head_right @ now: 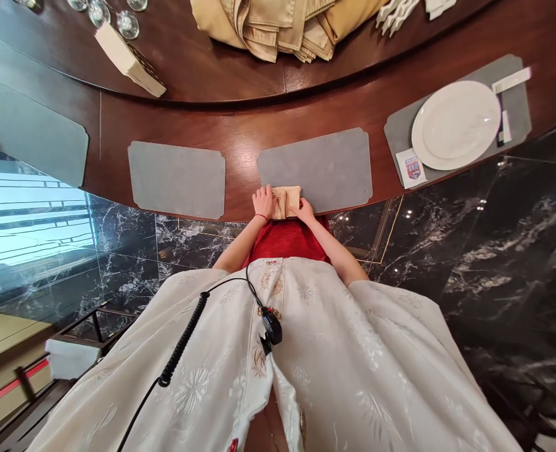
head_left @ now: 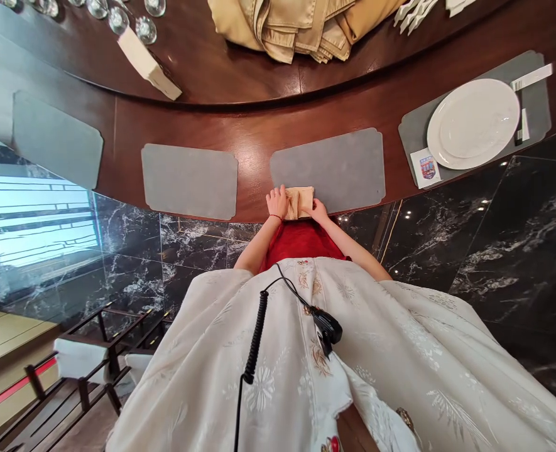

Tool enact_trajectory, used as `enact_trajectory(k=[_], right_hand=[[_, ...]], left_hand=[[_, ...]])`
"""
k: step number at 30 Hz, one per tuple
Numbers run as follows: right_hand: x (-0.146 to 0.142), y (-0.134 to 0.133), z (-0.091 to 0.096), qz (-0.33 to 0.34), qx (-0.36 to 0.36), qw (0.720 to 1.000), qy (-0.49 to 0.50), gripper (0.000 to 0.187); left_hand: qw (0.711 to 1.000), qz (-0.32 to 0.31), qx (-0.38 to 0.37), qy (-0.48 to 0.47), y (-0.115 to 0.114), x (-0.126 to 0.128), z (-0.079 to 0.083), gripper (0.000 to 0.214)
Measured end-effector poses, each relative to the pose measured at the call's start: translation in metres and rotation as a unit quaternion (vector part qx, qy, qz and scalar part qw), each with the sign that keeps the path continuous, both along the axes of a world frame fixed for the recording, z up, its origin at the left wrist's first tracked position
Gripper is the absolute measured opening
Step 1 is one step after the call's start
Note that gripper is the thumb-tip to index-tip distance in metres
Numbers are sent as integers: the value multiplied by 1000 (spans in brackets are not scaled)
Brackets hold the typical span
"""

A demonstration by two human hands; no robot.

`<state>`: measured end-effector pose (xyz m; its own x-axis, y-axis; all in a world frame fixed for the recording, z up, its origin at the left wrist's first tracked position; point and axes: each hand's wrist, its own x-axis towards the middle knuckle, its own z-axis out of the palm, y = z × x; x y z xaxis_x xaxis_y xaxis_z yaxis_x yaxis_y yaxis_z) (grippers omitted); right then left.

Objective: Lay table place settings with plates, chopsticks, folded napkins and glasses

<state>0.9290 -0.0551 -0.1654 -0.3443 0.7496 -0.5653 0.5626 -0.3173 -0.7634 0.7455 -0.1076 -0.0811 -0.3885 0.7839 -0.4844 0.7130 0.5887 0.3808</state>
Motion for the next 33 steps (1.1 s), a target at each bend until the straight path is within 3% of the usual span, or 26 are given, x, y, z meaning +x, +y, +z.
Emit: enact_trajectory(k=[1,3,4,6,10,15,18,22,26,29,33], right_hand=[[-3,-2,-3,1,5,1000,-14,46],[-8,-6,-5,-8,-7,999,-33,50],[-10,-8,-6,-10,-6,999,-36,51],[-14,-11,-4,-16,10,999,-30,57],[-15,-11,2,-5,56,998,1,74],[-14,1,8,37,97,995,-1,57],[-16,6,15,71,162,984,-26,45],[-24,4,26,146,228,962,-38,36],[-32,0,28,174,192,966,18,30],[-34,-1,25,130,158,978,40,32],[-34,7,21,78,132,988,30,50]], left_hand=[[994,-106,33,4,2,-5,-3,32],[948,-305,84,-29,8,-17,-12,33],[919,-380,99,-47,11,-22,-17,32],[878,-463,111,-55,16,-33,-26,28],[869,-478,130,-10,21,-48,-37,25],[855,-501,130,42,15,-55,-40,26],[849,-510,128,58,14,-54,-41,26],[860,-490,139,42,14,-52,-42,24],[875,-459,151,15,13,-52,-44,22],[876,-455,156,18,12,-52,-49,25],[877,-456,150,18,11,-52,-53,27]])
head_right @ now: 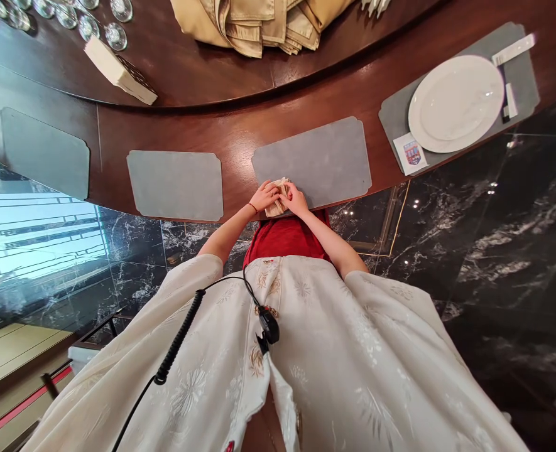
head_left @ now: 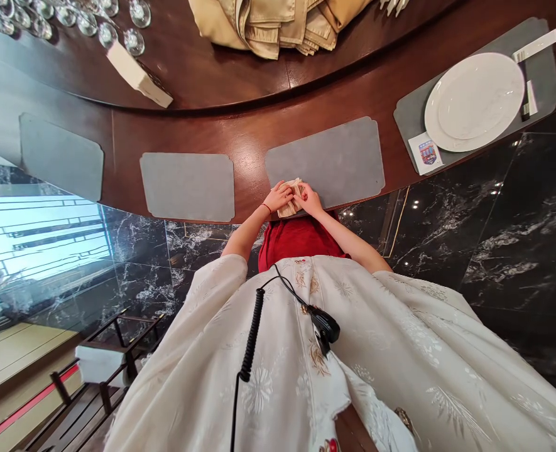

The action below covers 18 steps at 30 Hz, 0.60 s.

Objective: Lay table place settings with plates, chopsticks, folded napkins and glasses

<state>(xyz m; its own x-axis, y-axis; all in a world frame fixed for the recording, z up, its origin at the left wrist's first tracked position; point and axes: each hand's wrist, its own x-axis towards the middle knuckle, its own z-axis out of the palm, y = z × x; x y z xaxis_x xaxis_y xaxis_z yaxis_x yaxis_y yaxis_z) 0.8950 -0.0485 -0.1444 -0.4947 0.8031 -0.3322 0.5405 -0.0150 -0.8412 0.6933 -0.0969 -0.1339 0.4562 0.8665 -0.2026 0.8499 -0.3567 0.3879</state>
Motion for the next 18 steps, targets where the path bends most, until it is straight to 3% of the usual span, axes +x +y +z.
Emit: enact_trajectory(k=[6,9,14,18], right_hand=[[-7,20,-8,-71,-46,996,13,70],[-9,29,-12,-81,-64,994,18,66],[-7,39,-10,-11,-94,995,8,52],[-3,39,3,56,18,998,-22,45]], left_hand=[[1000,-14,-17,21,2,1,4,29],[999,-11,-26,24,3,2,8,30],[999,6,-33,3,4,3,14,29],[1000,8,-16,-11,4,4,19,26]])
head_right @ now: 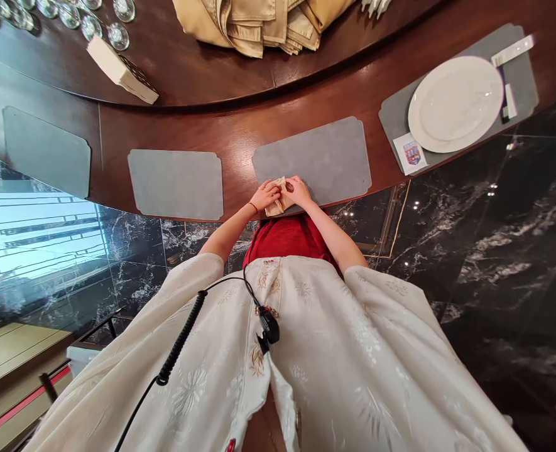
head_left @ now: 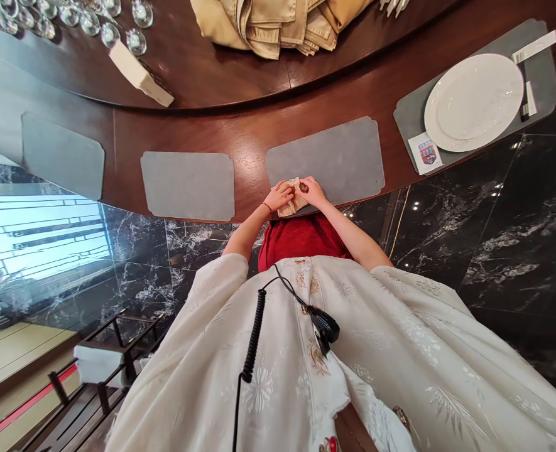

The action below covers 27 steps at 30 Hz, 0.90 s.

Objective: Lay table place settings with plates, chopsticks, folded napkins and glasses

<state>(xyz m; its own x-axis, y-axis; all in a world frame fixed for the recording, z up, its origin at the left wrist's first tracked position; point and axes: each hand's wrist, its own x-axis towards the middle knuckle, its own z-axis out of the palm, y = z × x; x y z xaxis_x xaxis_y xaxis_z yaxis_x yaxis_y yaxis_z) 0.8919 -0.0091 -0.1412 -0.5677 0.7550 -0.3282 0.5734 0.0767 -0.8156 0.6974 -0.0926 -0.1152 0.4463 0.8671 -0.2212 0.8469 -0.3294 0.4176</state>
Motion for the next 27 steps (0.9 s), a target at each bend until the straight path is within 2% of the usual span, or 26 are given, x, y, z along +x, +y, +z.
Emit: enact_trajectory(k=[4,8,11,14,17,21,23,24,27], right_hand=[[2,-4,13,84,81,993,-12,26],[2,-10,11,192,72,978,-28,19],[8,-12,5,191,44,977,-79,28],[21,-11,3,206,48,970,-119,24],[32,-11,8,253,78,958,-106,30],[33,-16,18,275,106,954,-49,25],[32,-21,19,259,97,960,-42,22],[32,-24,18,228,88,968,-48,21],[36,-32,9,40,52,994,-92,23]], left_hand=[[1000,4,3,0,0,1,4,23],[1000,-2,3,6,0,1,4,22],[999,-15,11,28,-1,0,1,21],[999,-17,16,32,-1,-1,-2,20],[1000,-9,11,14,-1,-1,-4,20],[1000,1,2,-2,-1,-1,-4,21],[1000,1,-2,-5,-1,-1,-4,22],[1000,0,-5,-5,-1,-1,-3,22],[1000,-1,-14,3,0,-2,-2,25]])
